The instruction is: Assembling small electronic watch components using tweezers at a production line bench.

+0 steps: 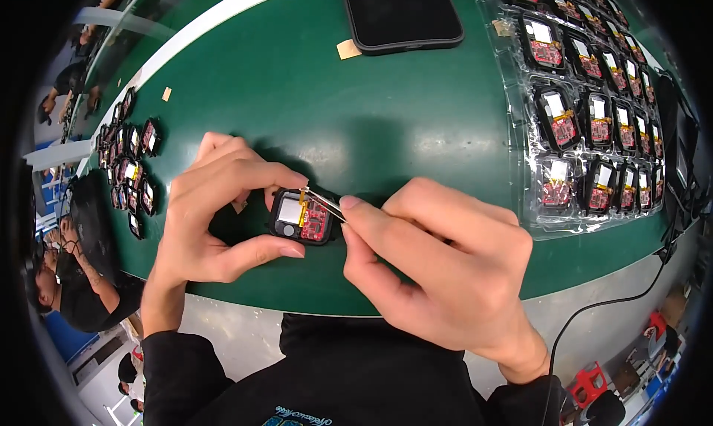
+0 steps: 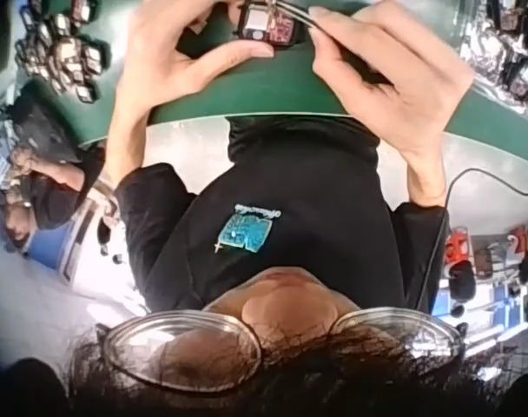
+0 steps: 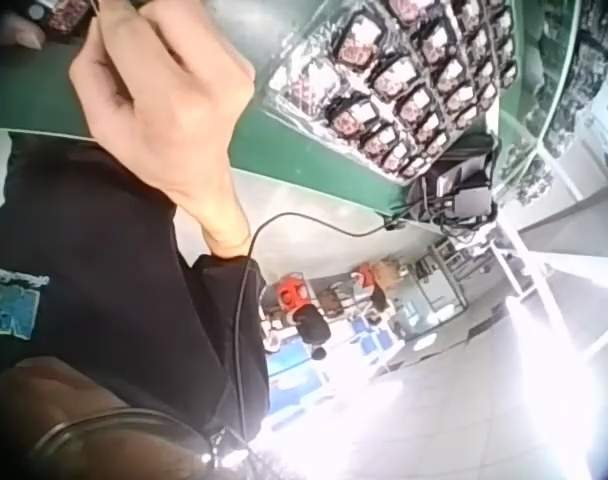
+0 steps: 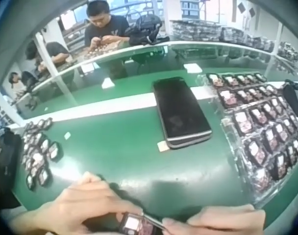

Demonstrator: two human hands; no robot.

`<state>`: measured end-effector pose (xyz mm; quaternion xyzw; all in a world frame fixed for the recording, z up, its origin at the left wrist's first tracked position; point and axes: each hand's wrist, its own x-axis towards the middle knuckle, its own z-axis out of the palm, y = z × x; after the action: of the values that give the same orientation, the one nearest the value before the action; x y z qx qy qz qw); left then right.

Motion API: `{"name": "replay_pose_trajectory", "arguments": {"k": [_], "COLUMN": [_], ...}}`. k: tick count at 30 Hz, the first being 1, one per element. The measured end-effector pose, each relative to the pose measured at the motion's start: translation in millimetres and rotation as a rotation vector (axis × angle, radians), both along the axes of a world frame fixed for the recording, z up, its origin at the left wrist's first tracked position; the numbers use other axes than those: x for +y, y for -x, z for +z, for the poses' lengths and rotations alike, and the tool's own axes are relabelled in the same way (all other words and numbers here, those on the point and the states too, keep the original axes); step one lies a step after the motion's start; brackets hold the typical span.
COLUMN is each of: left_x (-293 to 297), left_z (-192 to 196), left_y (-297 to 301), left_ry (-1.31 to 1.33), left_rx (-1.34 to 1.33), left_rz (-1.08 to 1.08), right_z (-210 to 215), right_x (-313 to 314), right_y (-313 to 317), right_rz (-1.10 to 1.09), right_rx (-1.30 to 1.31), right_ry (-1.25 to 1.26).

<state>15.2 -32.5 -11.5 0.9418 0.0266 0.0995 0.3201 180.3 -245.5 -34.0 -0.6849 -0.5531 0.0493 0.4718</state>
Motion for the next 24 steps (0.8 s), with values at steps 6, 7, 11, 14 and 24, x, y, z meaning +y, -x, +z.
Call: {"name": "replay_pose_trajectory", "arguments": {"k": [6, 7, 11, 14, 24], "left_x": [5.5, 8.5, 17.8, 18.9, 19.8], "left_z": [0.6, 1.2, 0.7, -0.1, -0.1], "left_y": [1.1, 2.0, 3.6, 4.6, 4.3], "left_ry": [-0.015, 0.019, 0.121, 0.152, 0.138], "left_rx": [0.022, 0.04, 0.098, 0.091, 0.086], "left_rz": [-0.029, -0.051, -0.094, -0.097, -0.117], "right_z": [0.3, 2.3, 11.4, 11.7, 11.5], "right_x": [0.8, 0.5, -2.4, -3.8, -4.1], "right_y": [1.2, 0.6, -2.3, -3.2, -5.6], "right_rz": [0.01, 0.013, 0.028, 0.04, 0.08], "right_rx": [0.044, 0.052, 0.192, 0.248, 0.257], "right_ry": [0.032, 0.031, 0.129, 0.156, 0.175]}}
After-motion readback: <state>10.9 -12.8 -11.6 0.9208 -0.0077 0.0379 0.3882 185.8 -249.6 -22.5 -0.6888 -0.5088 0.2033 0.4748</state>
